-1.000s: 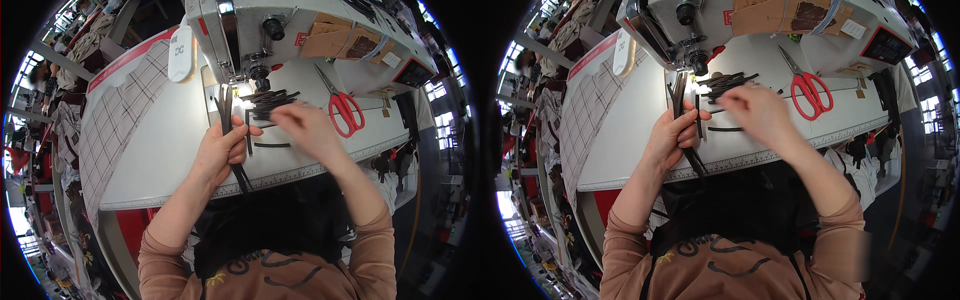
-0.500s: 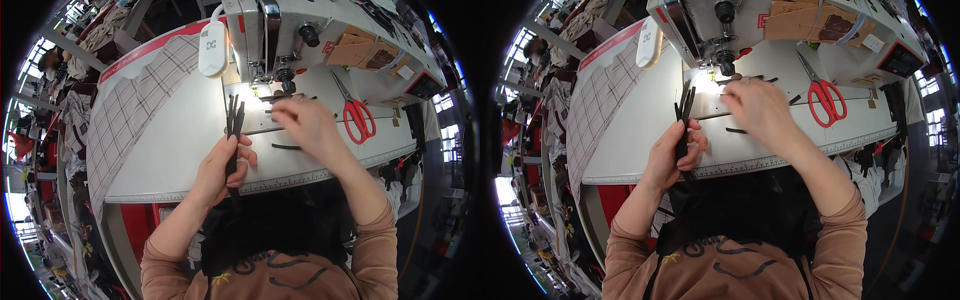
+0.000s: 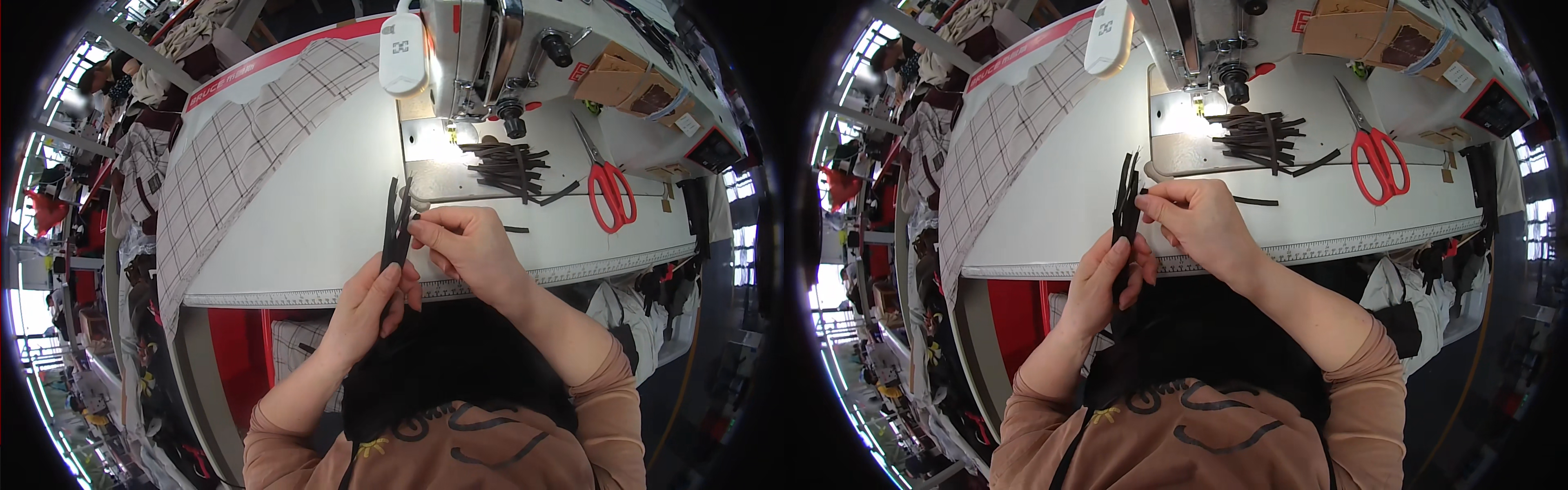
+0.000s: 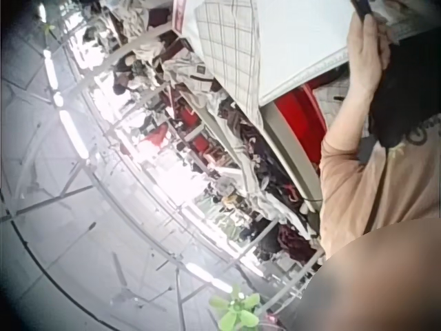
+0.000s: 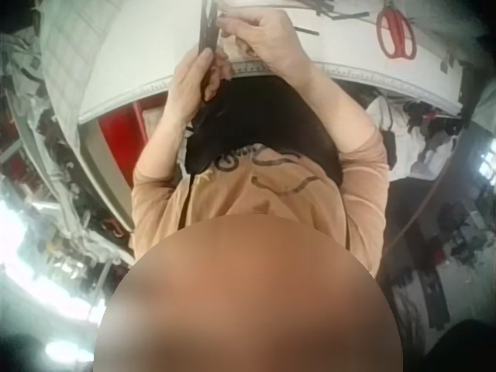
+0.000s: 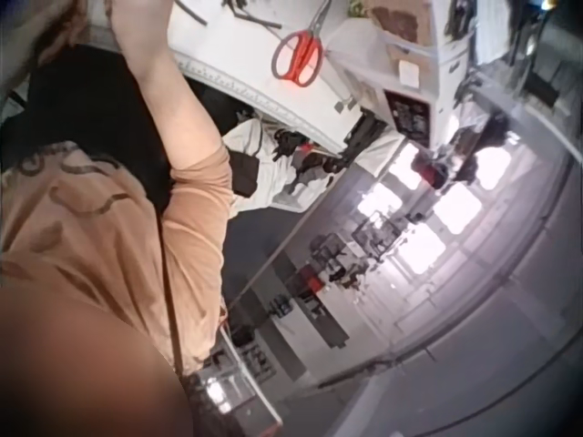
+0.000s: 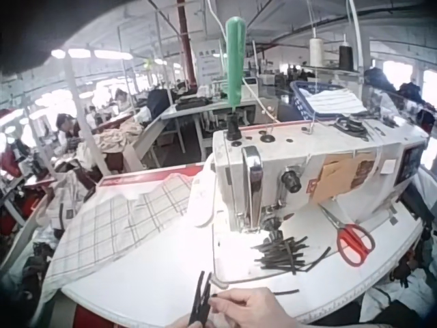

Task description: The person is manually inserting sliders onto zipper tapes and trimming them with scissors at a sewing workstation.

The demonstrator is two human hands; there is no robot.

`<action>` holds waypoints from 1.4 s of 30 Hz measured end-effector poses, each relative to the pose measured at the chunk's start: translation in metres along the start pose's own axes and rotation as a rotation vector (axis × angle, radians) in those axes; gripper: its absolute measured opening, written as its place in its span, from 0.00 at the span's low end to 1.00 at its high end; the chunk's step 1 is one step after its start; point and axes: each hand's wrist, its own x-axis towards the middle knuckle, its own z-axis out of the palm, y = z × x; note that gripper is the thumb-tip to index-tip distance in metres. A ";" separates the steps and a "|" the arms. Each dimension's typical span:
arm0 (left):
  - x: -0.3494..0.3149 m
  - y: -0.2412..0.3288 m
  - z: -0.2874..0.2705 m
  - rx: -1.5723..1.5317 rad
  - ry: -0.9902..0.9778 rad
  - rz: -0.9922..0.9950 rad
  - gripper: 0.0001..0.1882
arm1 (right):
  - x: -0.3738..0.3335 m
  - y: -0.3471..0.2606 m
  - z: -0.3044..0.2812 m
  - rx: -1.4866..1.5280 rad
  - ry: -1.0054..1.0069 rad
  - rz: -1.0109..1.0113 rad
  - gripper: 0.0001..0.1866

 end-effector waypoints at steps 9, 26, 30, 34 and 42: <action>-0.007 0.000 -0.002 0.013 0.005 -0.030 0.17 | 0.000 0.000 0.006 0.174 -0.034 0.019 0.10; -0.003 0.001 0.000 0.012 0.099 -0.033 0.18 | -0.002 0.007 0.010 0.157 -0.017 0.074 0.08; -0.003 0.001 -0.001 0.060 0.097 -0.062 0.17 | -0.002 0.009 0.010 0.178 -0.016 0.055 0.08; -0.004 0.001 0.000 0.109 0.107 -0.045 0.16 | 0.000 0.010 0.012 0.139 -0.007 0.044 0.07; -0.003 0.005 -0.006 -0.101 0.179 -0.104 0.17 | -0.005 0.004 0.013 0.092 -0.052 0.084 0.06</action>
